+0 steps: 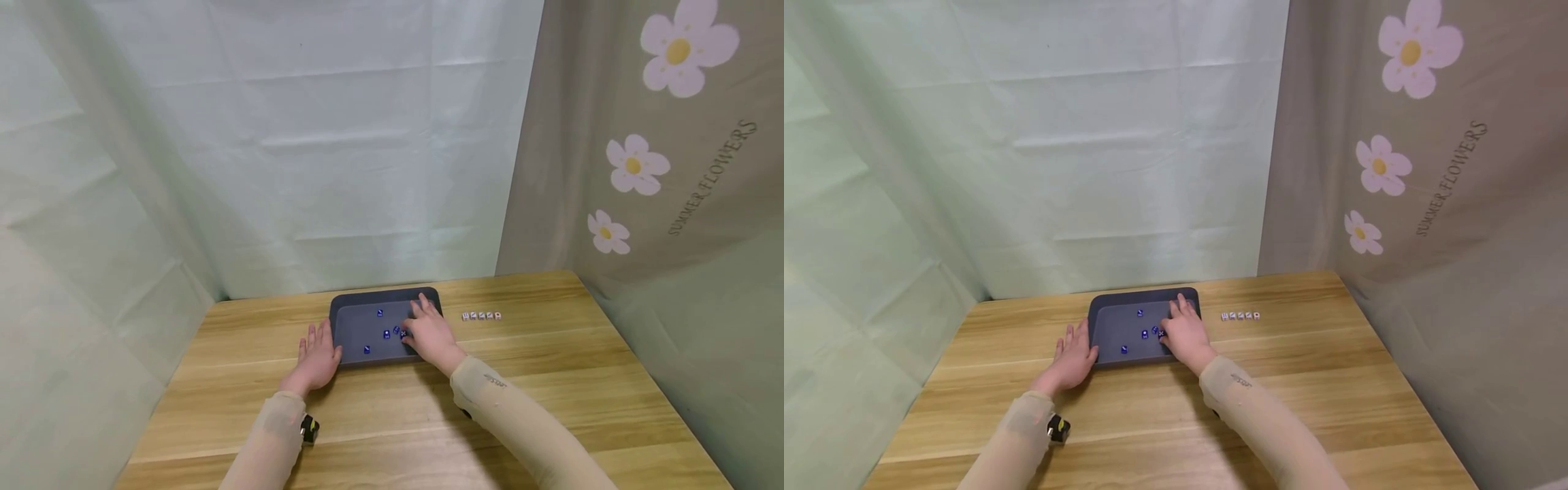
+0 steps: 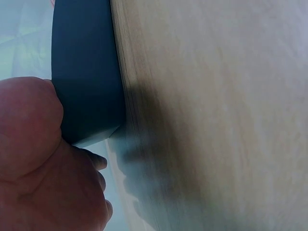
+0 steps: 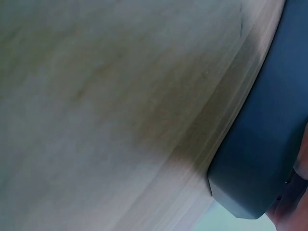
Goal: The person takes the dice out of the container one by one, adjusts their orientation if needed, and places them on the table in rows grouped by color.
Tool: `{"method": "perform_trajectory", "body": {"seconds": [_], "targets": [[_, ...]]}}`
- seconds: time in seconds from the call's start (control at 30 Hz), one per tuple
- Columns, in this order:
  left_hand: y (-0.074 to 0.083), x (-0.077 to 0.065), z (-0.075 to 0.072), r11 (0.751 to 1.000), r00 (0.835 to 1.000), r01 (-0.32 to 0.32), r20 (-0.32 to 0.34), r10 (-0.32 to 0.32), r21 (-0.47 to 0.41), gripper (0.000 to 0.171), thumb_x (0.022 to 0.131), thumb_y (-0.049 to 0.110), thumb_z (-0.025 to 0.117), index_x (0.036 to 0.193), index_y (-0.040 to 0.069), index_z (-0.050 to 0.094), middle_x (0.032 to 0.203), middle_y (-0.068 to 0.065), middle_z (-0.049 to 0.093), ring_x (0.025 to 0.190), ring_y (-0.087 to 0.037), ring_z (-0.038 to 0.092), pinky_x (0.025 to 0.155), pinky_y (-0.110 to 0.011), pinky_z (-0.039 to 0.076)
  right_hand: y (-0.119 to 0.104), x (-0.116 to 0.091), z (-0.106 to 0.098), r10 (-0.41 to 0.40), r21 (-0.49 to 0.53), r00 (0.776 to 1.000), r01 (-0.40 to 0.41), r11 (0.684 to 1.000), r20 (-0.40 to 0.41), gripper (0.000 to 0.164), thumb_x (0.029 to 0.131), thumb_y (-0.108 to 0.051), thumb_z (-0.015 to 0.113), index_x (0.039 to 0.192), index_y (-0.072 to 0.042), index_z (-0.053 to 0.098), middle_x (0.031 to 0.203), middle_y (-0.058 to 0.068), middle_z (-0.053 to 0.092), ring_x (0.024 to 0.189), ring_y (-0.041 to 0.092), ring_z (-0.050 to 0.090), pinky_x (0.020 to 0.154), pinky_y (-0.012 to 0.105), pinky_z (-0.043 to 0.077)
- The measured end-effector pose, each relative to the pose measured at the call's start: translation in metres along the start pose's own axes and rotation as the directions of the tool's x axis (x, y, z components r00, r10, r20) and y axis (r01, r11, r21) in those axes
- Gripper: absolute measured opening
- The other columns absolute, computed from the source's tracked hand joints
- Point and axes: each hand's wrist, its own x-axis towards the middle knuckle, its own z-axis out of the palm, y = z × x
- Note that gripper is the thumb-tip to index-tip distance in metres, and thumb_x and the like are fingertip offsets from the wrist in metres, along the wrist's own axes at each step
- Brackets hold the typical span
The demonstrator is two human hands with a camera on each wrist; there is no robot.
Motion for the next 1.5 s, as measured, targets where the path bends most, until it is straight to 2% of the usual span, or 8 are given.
{"method": "perform_trajectory", "body": {"seconds": [0.57,1.0,1.33,1.5], "targets": [[-0.006,0.003,0.004,1.000,1.000,0.008,-0.003,-0.008,0.007,0.078,0.112,0.025,0.041,0.166,-0.011,-0.002,0.174,-0.032,0.002,0.160,-0.051,-0.012,0.124,-0.068,-0.008,-0.001,-0.001,-0.002,-0.010,-0.003,1.000,0.010,1.000,-0.018,0.018,0.095,-0.032,0.084,0.109,-0.020,0.083,0.155,0.023,0.055,0.154,0.046,0.035,0.126,0.052,0.029],[0.001,-0.002,0.000,1.000,1.000,-0.001,-0.007,0.000,-0.019,0.077,0.112,0.023,0.042,0.165,-0.013,0.000,0.173,-0.034,0.004,0.159,-0.053,-0.011,0.123,-0.069,-0.009,0.002,0.003,0.000,0.008,0.015,1.000,-0.008,1.000,0.011,0.015,0.095,-0.032,0.083,0.106,-0.021,0.081,0.155,0.024,0.055,0.155,0.048,0.033,0.126,0.051,0.029],[0.006,-0.003,-0.002,1.000,1.000,0.026,0.012,-0.026,-0.003,0.077,0.113,0.023,0.041,0.165,-0.012,-0.002,0.174,-0.033,0.003,0.160,-0.051,-0.011,0.124,-0.068,-0.008,0.004,0.001,-0.003,0.000,0.037,1.000,0.000,0.999,0.009,0.015,0.096,-0.032,0.082,0.107,-0.022,0.081,0.154,0.025,0.055,0.154,0.050,0.034,0.126,0.053,0.030],[-0.004,0.001,0.004,1.000,1.000,0.022,-0.003,-0.022,-0.013,0.078,0.112,0.024,0.042,0.166,-0.011,-0.001,0.174,-0.033,0.004,0.160,-0.050,-0.012,0.124,-0.068,-0.009,0.005,-0.001,-0.003,0.001,0.051,1.000,-0.001,0.999,-0.008,0.015,0.097,-0.031,0.082,0.107,-0.020,0.082,0.153,0.026,0.056,0.153,0.050,0.035,0.125,0.054,0.031]]}}
